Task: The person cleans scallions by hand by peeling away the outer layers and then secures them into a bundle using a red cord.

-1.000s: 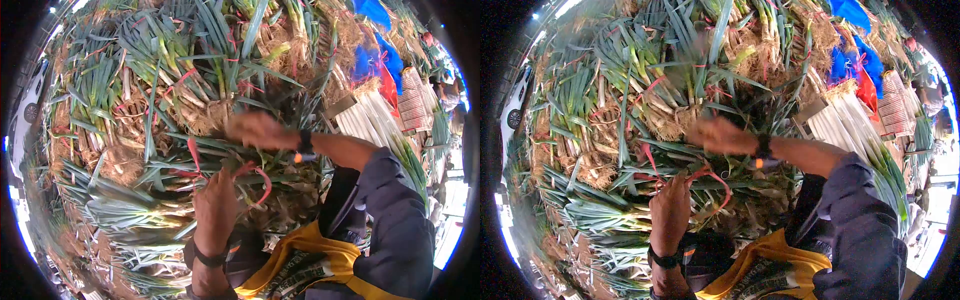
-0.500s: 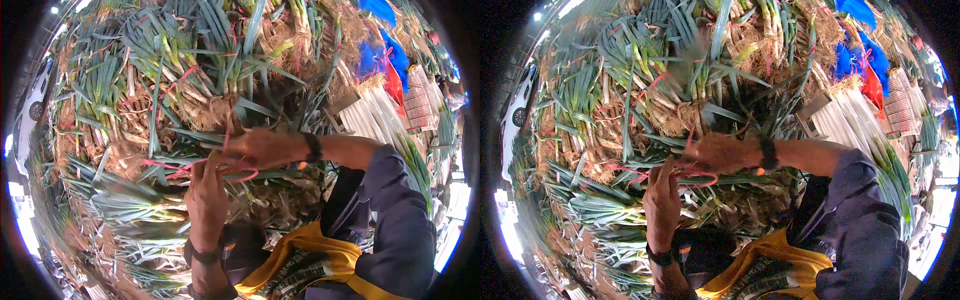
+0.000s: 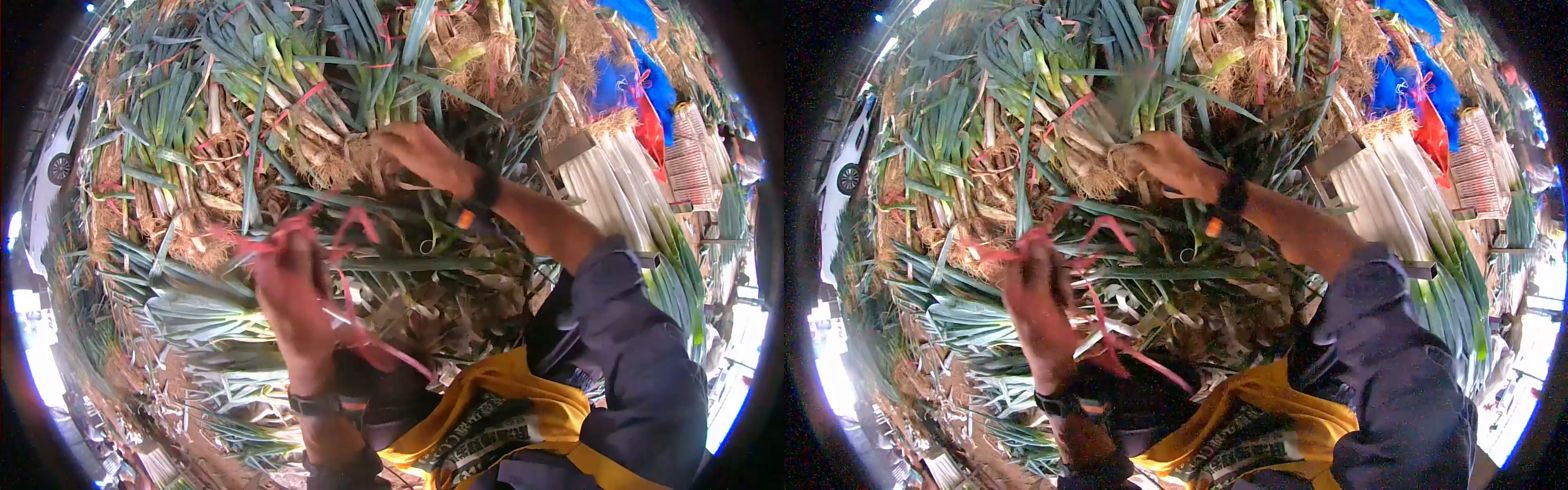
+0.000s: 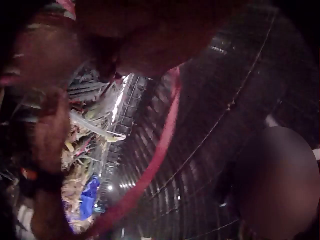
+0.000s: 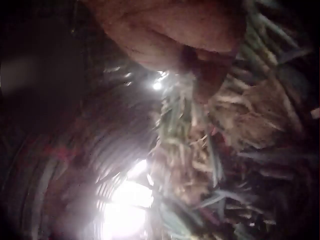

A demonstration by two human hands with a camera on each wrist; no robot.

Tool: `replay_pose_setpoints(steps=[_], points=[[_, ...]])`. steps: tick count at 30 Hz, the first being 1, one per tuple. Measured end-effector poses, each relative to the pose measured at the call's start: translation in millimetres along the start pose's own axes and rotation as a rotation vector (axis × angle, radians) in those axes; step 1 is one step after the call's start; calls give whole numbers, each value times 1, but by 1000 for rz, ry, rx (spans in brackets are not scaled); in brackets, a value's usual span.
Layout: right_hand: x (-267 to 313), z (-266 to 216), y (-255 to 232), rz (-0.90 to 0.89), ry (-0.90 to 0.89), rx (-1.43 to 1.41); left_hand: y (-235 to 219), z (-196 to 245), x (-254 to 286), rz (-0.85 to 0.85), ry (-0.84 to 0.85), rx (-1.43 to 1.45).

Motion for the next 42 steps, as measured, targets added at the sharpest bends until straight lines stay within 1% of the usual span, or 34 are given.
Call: replay_pose_setpoints(steps=[2, 4, 5, 6, 7, 8, 9, 10, 11, 12, 13, 16, 17, 18, 19, 20, 22, 24, 25, 26, 27, 28, 29, 30, 31, 32, 34, 36, 37, 38, 39, 40, 41, 42], points=[[-8, 50, 14, 17, 69, -299, -18, 14, 4, 108, 134, 70], [4, 113, 30, 94, 314, -226, -25, 13, 4, 204, 86, 270], [5, 136, 35, 69, 292, 6, -30, 10, 3, 255, 62, 371], [7, 158, 41, 48, 279, 242, -25, 6, -2, 144, 48, 450], [-1, 169, 50, -33, 99, 660, -23, 2, -7, 37, 39, 525], [-5, 194, 64, -103, -3, 902, -23, -1, -10, -63, 34, 597], [-8, 216, 77, -147, -113, 1151, -28, -7, -9, -29, 28, 610], [-9, 241, 91, -181, -117, 1235, -27, -7, -11, -48, 6, 653], [-9, 218, 76, -10, 159, 792, -25, -6, -10, -53, 1, 675], [-11, 202, 74, -6, 225, 632, -24, -3, -11, -68, -2, 701], [-13, 188, 72, 7, 294, 478, -21, 1, -11, -156, 34, 723], [-9, 187, 83, -409, -86, 900, -17, 1, -9, -144, 42, 786], [-10, 173, 87, -446, -173, 979, -13, 3, -6, -199, 44, 804], [-10, 158, 91, -474, -264, 1060, -11, 7, -5, -215, 68, 804], [-3, 116, 85, -407, -311, 1086, -9, 10, -2, -227, 91, 809], [1, 99, 72, -241, -359, 776, -7, 13, 0, -242, 112, 818], [17, 61, 45, 0, -559, 115, -8, 14, 0, -226, 130, 816], [35, 42, 35, -73, -390, 5, 0, 21, 6, -240, 170, 792], [54, 27, 30, -125, -408, 93, 3, 24, 10, -226, 164, 751], [73, 11, 25, -176, -430, 180, 5, 23, 9, -261, 142, 789], [92, -4, 20, -226, -456, 265, 5, 24, 12, -254, 153, 782], [118, -8, 19, -271, -614, 432, 5, 25, 17, -244, 167, 781], [130, 2, 26, -459, -268, 23, 2, 23, 22, -176, 143, 823], [151, 13, 29, -497, 134, -326, 9, 31, 33, -369, 171, 879], [171, 36, 37, -513, 229, -429, 1, 25, 35, -317, 183, 939], [179, 6, 33, -542, 139, -325, -7, 23, 37, -270, 203, 988], [194, -60, 27, -574, -40, -109, -17, 27, 55, -245, 208, 1003], [205, -106, 18, -649, -369, 263, -41, 35, 73, -83, 323, 1014], [204, -127, 14, -673, -264, 349, -54, 37, 75, -133, 386, 996], [204, -132, 13, -697, -165, 433, -71, 40, 76, -181, 447, 966], [212, -143, 1, -359, -814, 595, -87, 44, 76, -191, 500, 968], [211, -146, 1, -385, -727, 581, -108, 46, 82, -199, 557, 965], [212, -149, 1, -407, -639, 569, -131, 47, 99, -190, 567, 903], [217, -139, 2, -527, -533, 451, -153, 50, 117, -189, 571, 845]])
Point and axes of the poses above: each hand's wrist, its own x-axis away from the middle knuckle, its own y-axis out of the palm, z = x × y, the point moved 9 cm from there along -x, towards the middle knuckle, and after that the axes turned 10 degrees about -y, right-handed, at the moved point
